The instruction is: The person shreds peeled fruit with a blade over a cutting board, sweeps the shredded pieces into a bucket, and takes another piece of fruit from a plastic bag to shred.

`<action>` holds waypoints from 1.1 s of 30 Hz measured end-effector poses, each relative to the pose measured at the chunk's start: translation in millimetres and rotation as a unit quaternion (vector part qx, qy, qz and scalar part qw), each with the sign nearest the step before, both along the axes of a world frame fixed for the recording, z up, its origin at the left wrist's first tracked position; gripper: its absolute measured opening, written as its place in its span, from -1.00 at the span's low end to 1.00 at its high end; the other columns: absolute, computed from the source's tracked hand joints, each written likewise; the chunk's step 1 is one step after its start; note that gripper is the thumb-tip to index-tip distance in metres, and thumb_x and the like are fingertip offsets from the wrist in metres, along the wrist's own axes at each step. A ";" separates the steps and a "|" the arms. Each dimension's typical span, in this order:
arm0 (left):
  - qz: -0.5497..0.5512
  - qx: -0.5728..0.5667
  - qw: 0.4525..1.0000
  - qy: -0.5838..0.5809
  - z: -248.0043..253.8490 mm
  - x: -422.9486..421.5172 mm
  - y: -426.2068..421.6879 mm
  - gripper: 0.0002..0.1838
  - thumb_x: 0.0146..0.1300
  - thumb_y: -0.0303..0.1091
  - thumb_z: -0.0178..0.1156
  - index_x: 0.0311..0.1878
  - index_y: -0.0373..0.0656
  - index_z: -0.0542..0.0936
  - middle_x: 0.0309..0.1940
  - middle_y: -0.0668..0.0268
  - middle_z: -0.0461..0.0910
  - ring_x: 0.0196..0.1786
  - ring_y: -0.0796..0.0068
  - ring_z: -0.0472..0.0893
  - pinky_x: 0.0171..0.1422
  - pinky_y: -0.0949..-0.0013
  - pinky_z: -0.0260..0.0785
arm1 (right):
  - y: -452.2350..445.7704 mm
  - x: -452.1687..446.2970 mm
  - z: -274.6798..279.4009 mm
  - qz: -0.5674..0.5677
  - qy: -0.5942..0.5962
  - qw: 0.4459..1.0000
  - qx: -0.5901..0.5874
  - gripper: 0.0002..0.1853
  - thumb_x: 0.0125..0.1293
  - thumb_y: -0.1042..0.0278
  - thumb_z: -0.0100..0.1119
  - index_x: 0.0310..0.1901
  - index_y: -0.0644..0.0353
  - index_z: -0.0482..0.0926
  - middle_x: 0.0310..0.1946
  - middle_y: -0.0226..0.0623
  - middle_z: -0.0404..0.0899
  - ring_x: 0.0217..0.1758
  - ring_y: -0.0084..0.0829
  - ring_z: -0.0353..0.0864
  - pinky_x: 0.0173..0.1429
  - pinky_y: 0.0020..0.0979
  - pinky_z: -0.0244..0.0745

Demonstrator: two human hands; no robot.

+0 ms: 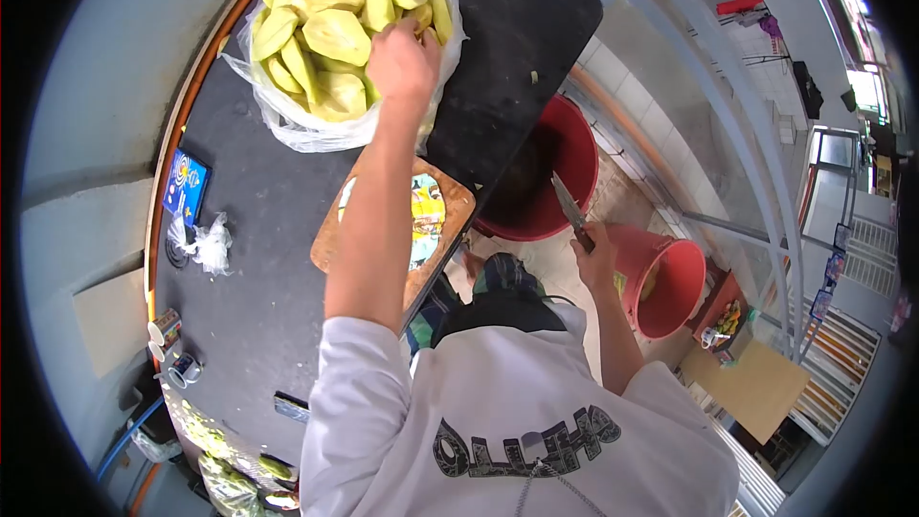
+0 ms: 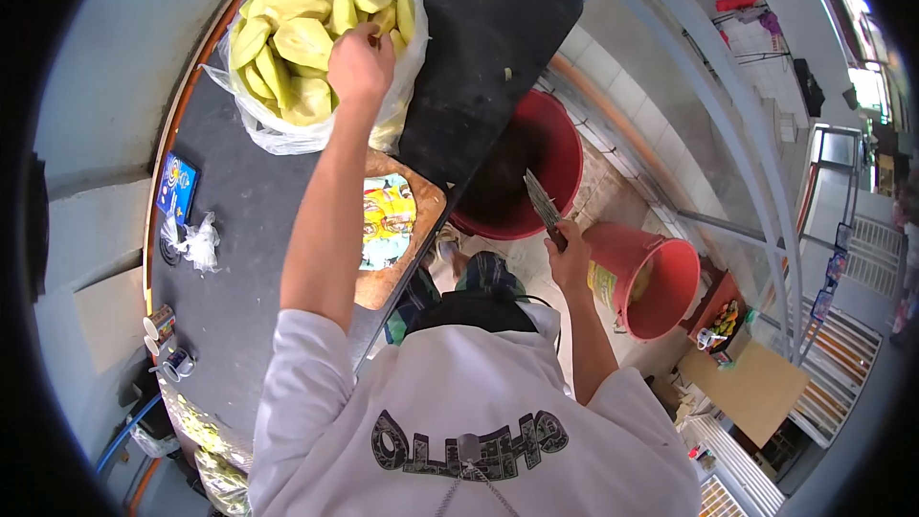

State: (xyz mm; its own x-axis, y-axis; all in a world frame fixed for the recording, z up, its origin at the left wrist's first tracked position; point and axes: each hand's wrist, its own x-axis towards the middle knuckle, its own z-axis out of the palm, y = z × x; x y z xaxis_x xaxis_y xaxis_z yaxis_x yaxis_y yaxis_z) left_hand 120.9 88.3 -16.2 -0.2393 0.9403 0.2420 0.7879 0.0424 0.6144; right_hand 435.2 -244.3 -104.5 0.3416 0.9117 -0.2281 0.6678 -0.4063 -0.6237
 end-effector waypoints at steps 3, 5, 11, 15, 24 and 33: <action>-0.020 -0.157 0.984 0.080 7.4 -7.3 17.3 -0.65 0.18 -0.07 0.35 -0.11 -0.12 0.72 -0.17 0.11 0.73 0.00 0.06 0.71 0.07 0.04 0.56 | 0.5 -4.5 1.8 0.016 0.006 1.000 0.007 -0.55 0.10 0.53 0.42 0.04 0.21 0.51 -0.15 0.00 0.69 -0.05 0.03 0.71 0.03 -0.16 0.57; -0.019 -0.238 0.964 0.119 7.0 -3.8 22.5 -0.54 0.15 0.04 0.40 -0.02 -0.09 0.74 -0.06 0.12 0.74 0.09 0.16 0.70 0.17 0.09 0.54 | 4.7 -13.9 8.1 0.026 0.015 1.000 0.007 -0.55 0.10 0.53 0.42 0.04 0.21 0.51 -0.16 0.00 0.69 -0.05 0.03 0.72 0.03 -0.17 0.57; -0.050 -0.184 0.980 -0.058 -1.9 -27.6 15.5 -0.56 0.08 -0.04 0.44 -0.08 -0.16 0.75 -0.15 0.07 0.76 -0.13 0.01 0.73 0.05 0.08 0.58 | 2.0 -12.1 8.6 0.030 0.012 0.999 0.010 -0.58 0.12 0.54 0.41 0.02 0.23 0.50 -0.18 0.00 0.70 -0.04 -0.03 0.74 0.00 -0.18 0.59; 0.000 -0.114 0.954 -0.277 12.9 -55.1 -37.2 -0.61 0.11 -0.20 0.46 -0.14 -0.35 0.71 -0.27 0.09 0.75 -0.28 0.26 0.74 -0.14 0.28 0.57 | 5.5 -12.3 7.1 0.006 0.016 1.000 -0.004 -0.61 0.18 0.53 0.38 0.04 0.26 0.49 -0.24 -0.05 0.71 -0.13 -0.18 0.75 -0.05 -0.24 0.59; 0.188 -0.155 0.717 -0.653 -37.6 -78.8 -250.7 -0.37 0.17 -0.68 0.24 0.34 -0.35 0.32 0.07 -0.06 0.56 -0.03 0.09 0.70 -0.03 0.10 0.72 | 50.8 -86.2 39.8 0.109 0.114 0.987 0.015 -0.66 0.28 0.48 0.30 0.06 0.28 0.49 -0.37 -0.10 0.66 -0.35 -0.37 0.69 -0.21 -0.35 0.55; 0.141 -0.057 0.948 -0.281 -84.6 -50.0 -302.2 -0.44 0.15 -0.55 0.40 0.24 -0.23 0.47 -0.07 0.02 0.66 -0.06 0.15 0.71 0.02 0.21 0.57 | 63.8 -191.9 32.3 0.345 0.115 0.931 -0.013 -0.68 0.40 0.34 0.16 0.07 0.35 0.46 -0.32 0.09 0.62 -0.23 0.11 0.64 -0.12 -0.01 0.52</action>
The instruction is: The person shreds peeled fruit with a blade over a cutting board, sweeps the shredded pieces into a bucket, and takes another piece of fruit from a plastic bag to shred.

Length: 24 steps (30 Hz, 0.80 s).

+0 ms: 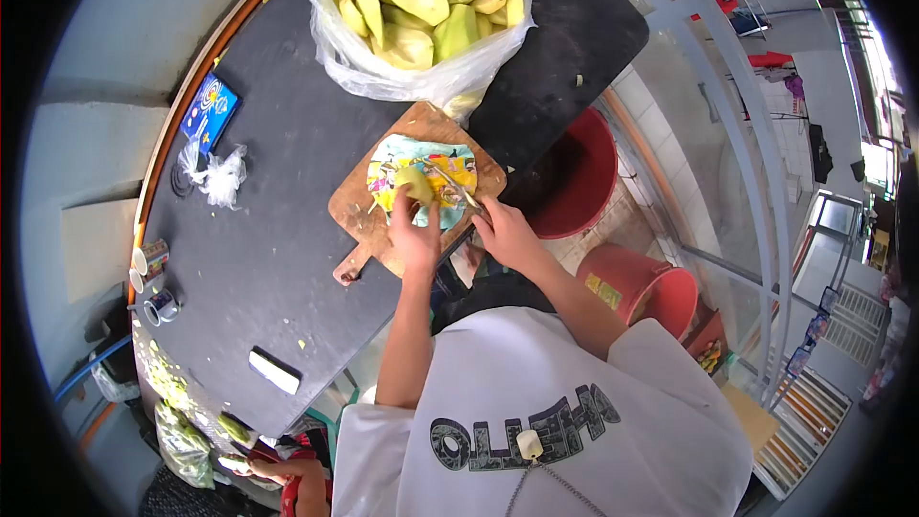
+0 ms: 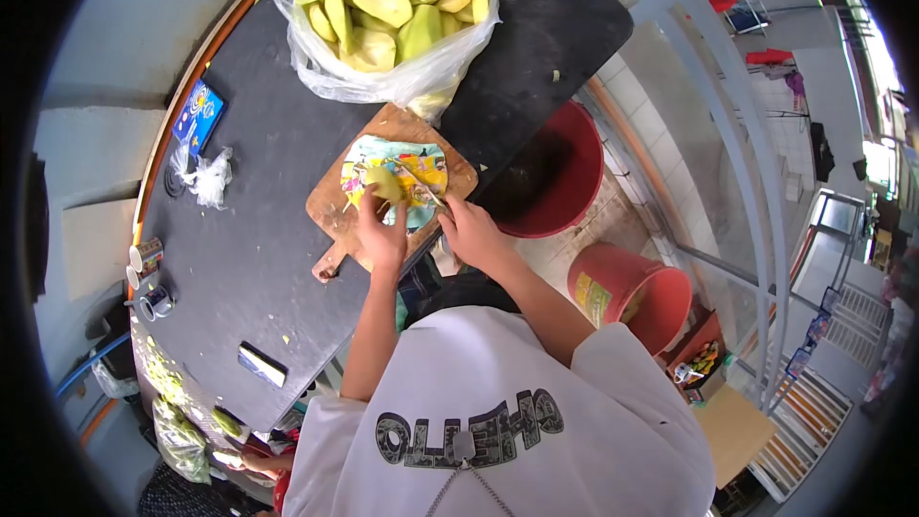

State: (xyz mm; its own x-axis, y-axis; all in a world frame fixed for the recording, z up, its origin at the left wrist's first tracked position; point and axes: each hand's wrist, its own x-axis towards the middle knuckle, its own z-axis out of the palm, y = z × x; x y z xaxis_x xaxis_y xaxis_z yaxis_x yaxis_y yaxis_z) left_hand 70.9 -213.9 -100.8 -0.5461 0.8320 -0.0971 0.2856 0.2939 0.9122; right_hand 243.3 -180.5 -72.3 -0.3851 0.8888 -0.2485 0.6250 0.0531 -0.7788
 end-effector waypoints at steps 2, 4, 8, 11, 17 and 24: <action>-0.069 0.013 0.990 0.123 -11.7 4.8 -9.1 -0.53 0.23 -0.53 0.31 0.22 -0.19 0.50 -0.09 0.08 0.66 -0.05 0.15 0.70 0.09 0.21 0.57 | -1.7 -8.7 -3.9 0.024 -0.015 1.000 -0.014 -0.68 0.43 0.29 0.11 0.08 0.34 0.45 -0.22 0.17 0.65 -0.16 0.23 0.63 -0.03 0.09 0.52; -0.081 0.057 0.989 0.113 -6.9 8.0 -8.1 -0.60 0.30 -0.49 0.28 0.21 -0.17 0.56 0.02 0.06 0.57 -0.06 0.14 0.66 0.08 0.19 0.55 | -4.3 -10.9 -5.7 0.027 -0.022 0.999 -0.012 -0.69 0.43 0.30 0.11 0.06 0.34 0.44 -0.24 0.17 0.65 -0.18 0.24 0.63 -0.05 0.09 0.52; -0.036 0.046 0.997 0.059 -4.7 7.3 1.3 -0.72 0.39 -0.44 0.23 0.14 -0.15 0.64 0.14 0.03 0.44 0.00 0.12 0.62 0.06 0.22 0.57 | -5.3 -7.5 -8.7 0.032 -0.034 0.999 -0.023 -0.73 0.43 0.31 0.10 0.01 0.33 0.42 -0.31 0.15 0.65 -0.23 0.26 0.63 -0.10 0.13 0.52; -0.051 0.032 0.997 0.044 -10.6 -4.2 3.3 -0.77 0.42 -0.41 0.21 0.09 -0.14 0.67 0.14 0.00 0.43 0.01 0.14 0.61 0.01 0.29 0.58 | -4.9 -2.9 -9.5 0.042 0.000 0.999 -0.030 -0.72 0.44 0.31 0.10 0.02 0.32 0.41 -0.33 0.15 0.65 -0.22 0.25 0.64 -0.12 0.15 0.52; -0.070 0.101 0.992 0.039 -40.6 -20.4 4.8 -0.69 0.35 -0.42 0.27 0.10 -0.26 0.46 0.20 0.03 0.36 -0.13 0.20 0.62 -0.11 0.28 0.57 | -13.1 -6.1 -18.2 0.051 -0.055 0.997 -0.032 -0.69 0.46 0.26 0.08 0.08 0.28 0.39 -0.34 0.16 0.65 -0.22 0.22 0.65 -0.16 0.14 0.53; -0.144 0.194 0.955 0.171 -64.5 -36.3 17.2 -0.69 0.44 -0.18 0.12 0.03 -0.24 0.46 0.21 -0.03 0.33 -0.11 0.20 0.54 -0.19 0.33 0.48 | -15.3 -10.6 -10.5 0.027 -0.077 0.996 -0.040 -0.70 0.47 0.25 0.07 0.09 0.24 0.38 -0.36 0.15 0.65 -0.26 0.21 0.67 -0.20 0.15 0.54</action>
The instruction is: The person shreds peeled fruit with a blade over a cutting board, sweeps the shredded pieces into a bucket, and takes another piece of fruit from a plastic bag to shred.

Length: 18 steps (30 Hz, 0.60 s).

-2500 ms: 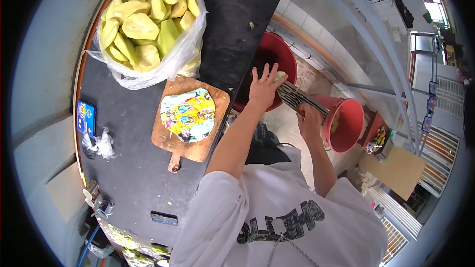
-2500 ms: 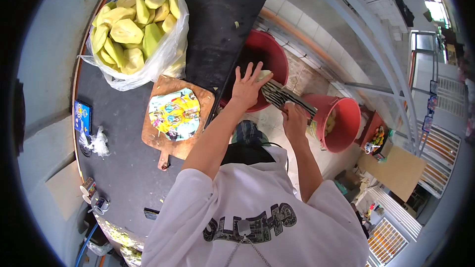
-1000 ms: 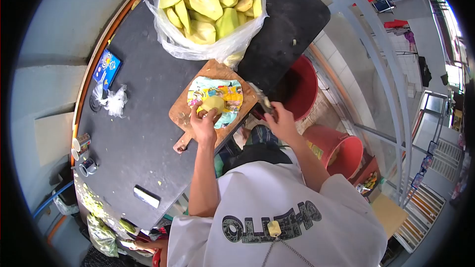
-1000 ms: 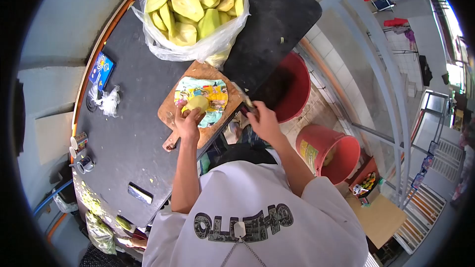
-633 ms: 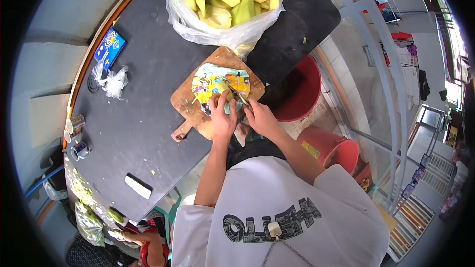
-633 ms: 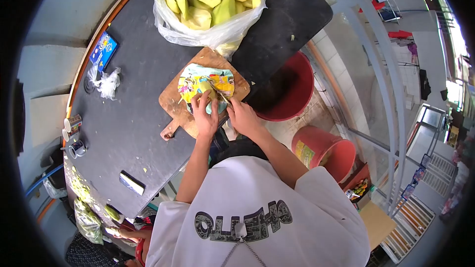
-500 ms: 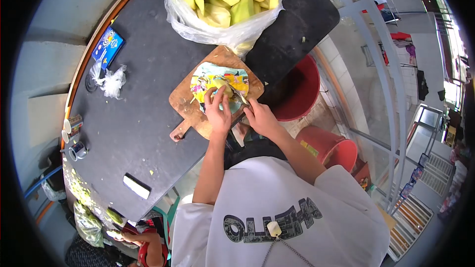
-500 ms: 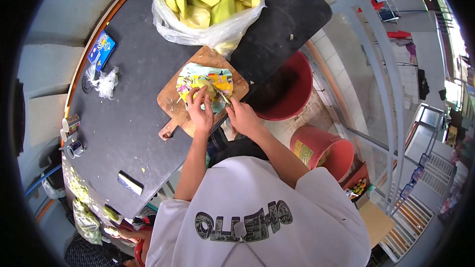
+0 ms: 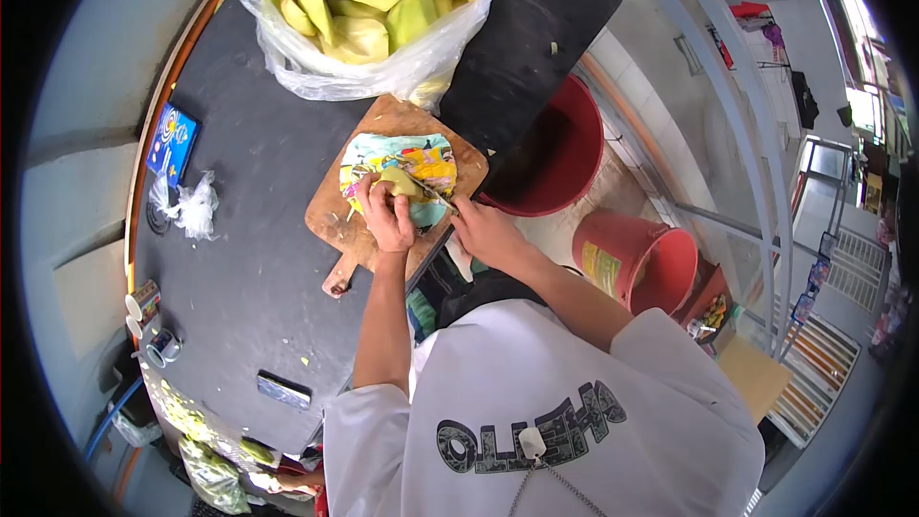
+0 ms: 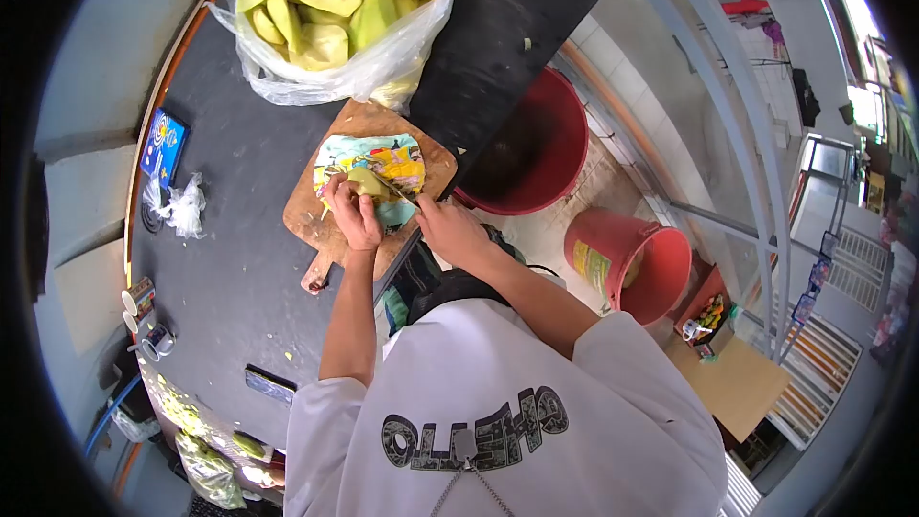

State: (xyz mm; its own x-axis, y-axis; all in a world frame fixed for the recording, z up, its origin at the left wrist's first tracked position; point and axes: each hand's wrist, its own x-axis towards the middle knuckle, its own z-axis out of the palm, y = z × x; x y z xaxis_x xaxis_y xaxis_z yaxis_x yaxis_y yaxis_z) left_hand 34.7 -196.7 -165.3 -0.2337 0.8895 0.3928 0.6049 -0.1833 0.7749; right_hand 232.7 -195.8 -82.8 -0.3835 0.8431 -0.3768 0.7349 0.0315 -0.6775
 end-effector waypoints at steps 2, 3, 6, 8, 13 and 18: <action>0.002 -0.011 1.000 -0.012 -4.8 0.5 0.4 -0.69 0.42 -0.19 0.13 0.02 -0.24 0.46 0.20 -0.04 0.33 -0.11 0.19 0.53 -0.19 0.31 0.47 | 1.3 -2.8 5.0 0.018 -0.026 0.999 0.004 -0.72 0.48 0.24 0.06 0.07 0.23 0.38 -0.37 0.12 0.64 -0.30 0.18 0.68 -0.26 0.10 0.57; 0.008 -0.021 0.999 -0.022 -7.8 -0.1 0.0 -0.69 0.41 -0.20 0.15 0.02 -0.23 0.46 0.19 -0.05 0.33 -0.11 0.18 0.51 -0.20 0.29 0.47 | 2.1 -5.6 10.3 0.013 -0.027 1.000 0.004 -0.72 0.48 0.24 0.06 0.07 0.23 0.38 -0.37 0.12 0.64 -0.30 0.18 0.68 -0.26 0.10 0.57; -0.014 -0.043 0.997 -0.056 -11.5 0.5 -2.4 -0.63 0.35 -0.20 0.21 0.08 -0.21 0.42 0.15 -0.10 0.33 -0.09 0.09 0.49 -0.20 0.21 0.45 | 2.3 -11.7 34.8 -0.004 -0.022 0.999 0.035 -0.73 0.48 0.24 0.06 0.04 0.24 0.38 -0.37 0.09 0.64 -0.32 0.14 0.69 -0.31 0.03 0.62; -0.023 -0.036 0.999 -0.028 -11.5 -0.8 -1.4 -0.53 0.33 -0.15 0.22 0.17 -0.18 0.37 0.11 -0.15 0.32 -0.06 -0.03 0.46 -0.08 0.07 0.42 | 6.1 -16.2 50.2 0.045 -0.071 0.996 0.040 -0.74 0.47 0.27 0.05 0.04 0.23 0.38 -0.35 0.07 0.64 -0.33 0.10 0.71 -0.32 -0.03 0.65; -0.036 -0.011 0.999 -0.022 -19.0 -4.0 0.3 -0.43 0.34 0.05 0.18 0.20 -0.18 0.36 0.06 -0.17 0.32 -0.01 -0.09 0.42 0.04 -0.09 0.32 | 5.3 -20.8 67.8 0.090 -0.105 0.989 0.043 -0.68 0.40 0.38 0.02 0.14 0.23 0.36 -0.29 0.05 0.63 -0.31 0.05 0.74 -0.31 -0.05 0.68; -0.040 -0.012 0.999 -0.016 -24.2 -5.1 3.3 -0.34 0.34 0.23 0.14 0.19 -0.18 0.36 -0.05 -0.12 0.32 -0.03 -0.07 0.40 0.01 -0.11 0.30 | -0.3 -23.0 64.7 0.073 -0.122 0.989 0.047 -0.68 0.46 0.27 0.08 0.17 0.17 0.42 -0.33 -0.05 0.60 -0.43 -0.01 0.72 -0.39 -0.07 0.66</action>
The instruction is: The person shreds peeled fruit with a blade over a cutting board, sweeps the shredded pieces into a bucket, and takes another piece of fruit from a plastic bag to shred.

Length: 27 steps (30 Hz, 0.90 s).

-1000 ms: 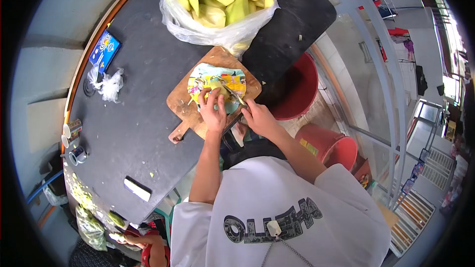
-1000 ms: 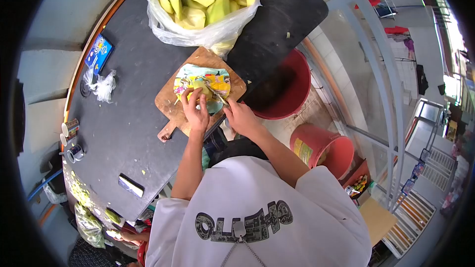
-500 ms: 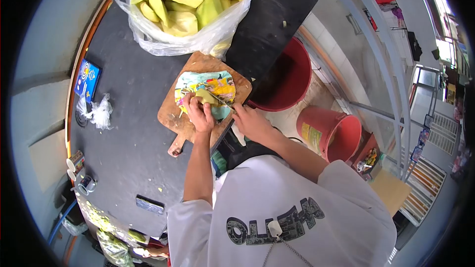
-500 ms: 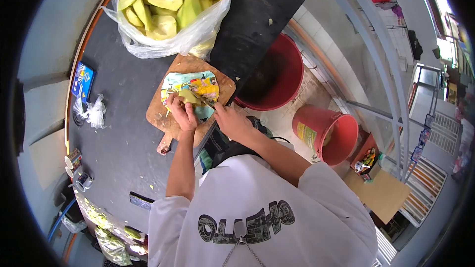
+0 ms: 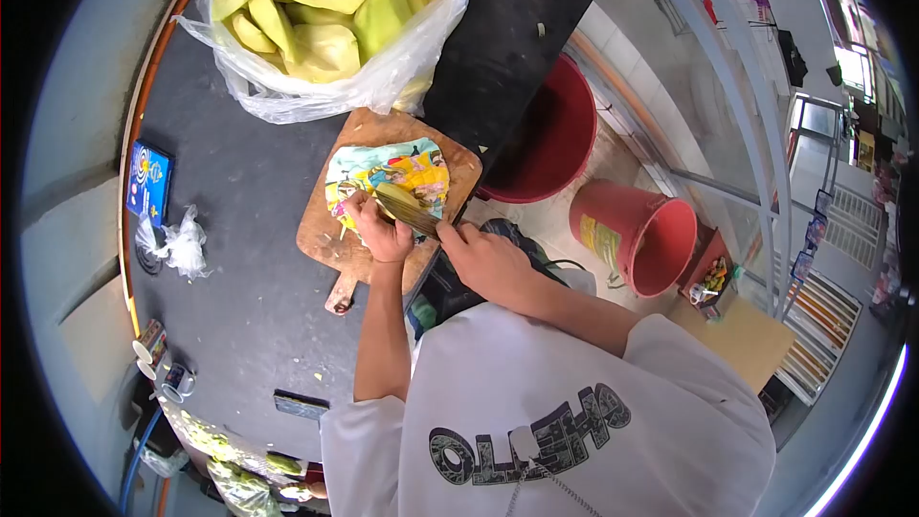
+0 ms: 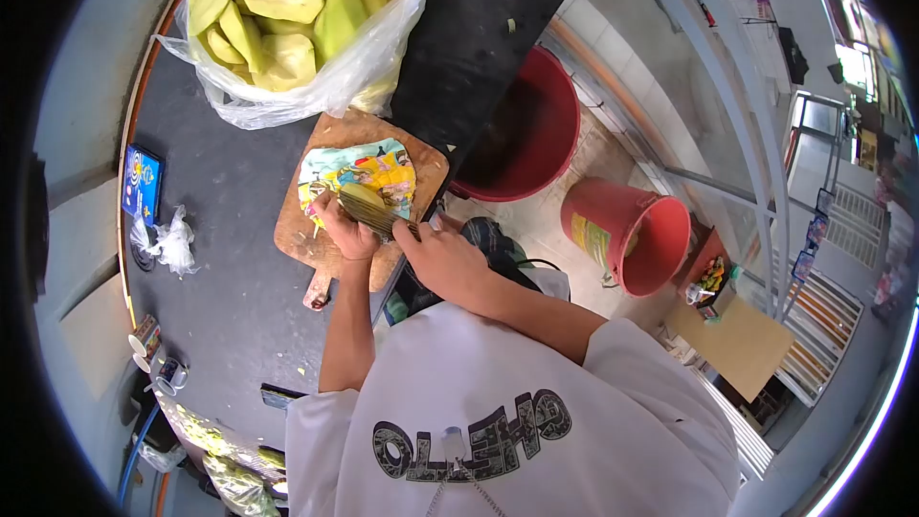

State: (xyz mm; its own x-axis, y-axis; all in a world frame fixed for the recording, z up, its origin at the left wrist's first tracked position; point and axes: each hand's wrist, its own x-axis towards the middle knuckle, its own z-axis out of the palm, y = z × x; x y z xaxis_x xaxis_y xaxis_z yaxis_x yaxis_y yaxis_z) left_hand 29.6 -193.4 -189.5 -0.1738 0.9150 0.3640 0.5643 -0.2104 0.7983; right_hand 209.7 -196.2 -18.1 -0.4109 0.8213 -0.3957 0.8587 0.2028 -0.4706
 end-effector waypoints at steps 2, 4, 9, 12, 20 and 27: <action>-0.004 -0.003 1.000 0.006 0.2 -0.5 1.4 -0.31 0.33 0.29 0.14 0.18 -0.17 0.37 -0.10 -0.07 0.31 -0.05 -0.06 0.40 -0.01 -0.11 0.29 | 2.1 -1.5 4.7 0.019 -0.028 0.999 -0.007 -0.66 0.43 0.32 0.07 0.18 0.20 0.41 -0.28 -0.02 0.61 -0.43 -0.01 0.72 -0.39 -0.08 0.66; -0.004 -0.004 1.000 0.009 -0.2 -0.1 1.8 -0.32 0.33 0.29 0.14 0.16 -0.16 0.37 -0.11 -0.07 0.31 -0.06 -0.05 0.40 -0.02 -0.11 0.29 | 3.3 -2.0 5.8 0.016 -0.023 1.000 -0.007 -0.69 0.43 0.34 0.05 0.15 0.21 0.41 -0.26 0.00 0.61 -0.43 0.00 0.72 -0.40 -0.07 0.66; -0.005 -0.014 1.000 0.011 0.9 -0.4 1.6 -0.34 0.32 0.27 0.15 0.14 -0.15 0.38 -0.11 -0.09 0.31 -0.06 -0.06 0.40 -0.02 -0.10 0.29 | 7.1 -1.0 1.6 0.016 -0.017 0.997 -0.072 -0.60 0.38 0.41 -0.01 0.22 0.25 0.33 -0.21 0.07 0.62 -0.29 0.10 0.73 -0.30 -0.04 0.68; -0.013 -0.003 1.000 0.003 -0.9 -1.3 1.2 -0.39 0.33 0.20 0.16 0.14 -0.14 0.38 -0.11 -0.11 0.31 -0.06 -0.07 0.40 -0.02 -0.09 0.29 | 8.8 -0.4 -4.1 0.022 -0.023 0.997 -0.063 -0.67 0.37 0.40 -0.01 0.15 0.24 0.35 -0.21 0.08 0.62 -0.29 0.09 0.73 -0.30 -0.05 0.68; -0.013 0.001 1.000 0.013 4.9 -0.6 1.9 -0.44 0.29 0.07 0.21 0.12 -0.18 0.37 -0.06 -0.17 0.32 -0.03 -0.13 0.41 0.05 -0.12 0.31 | 23.4 0.7 -55.5 0.012 -0.005 0.993 -0.116 -0.79 0.39 0.41 -0.05 0.01 0.22 0.35 -0.28 0.07 0.64 -0.22 0.11 0.72 -0.18 0.05 0.65; -0.018 -0.024 0.999 0.020 10.4 0.5 -1.9 -0.43 0.30 0.10 0.22 0.11 -0.19 0.38 -0.08 -0.13 0.34 -0.04 -0.09 0.42 0.03 -0.07 0.32 | 12.3 3.6 8.7 0.016 -0.003 0.997 -0.081 -0.79 0.37 0.43 -0.02 0.00 0.24 0.35 -0.31 0.05 0.63 -0.25 0.08 0.74 -0.27 0.02 0.66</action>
State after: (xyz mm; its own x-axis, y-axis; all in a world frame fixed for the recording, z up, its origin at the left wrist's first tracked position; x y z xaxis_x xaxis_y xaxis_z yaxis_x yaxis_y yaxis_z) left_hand 30.1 -195.3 -179.1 -0.1267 0.9371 0.3253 0.5887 -0.1929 0.7850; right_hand 213.3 -183.8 -9.4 -0.4339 0.7330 -0.5238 0.8555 0.1528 -0.4948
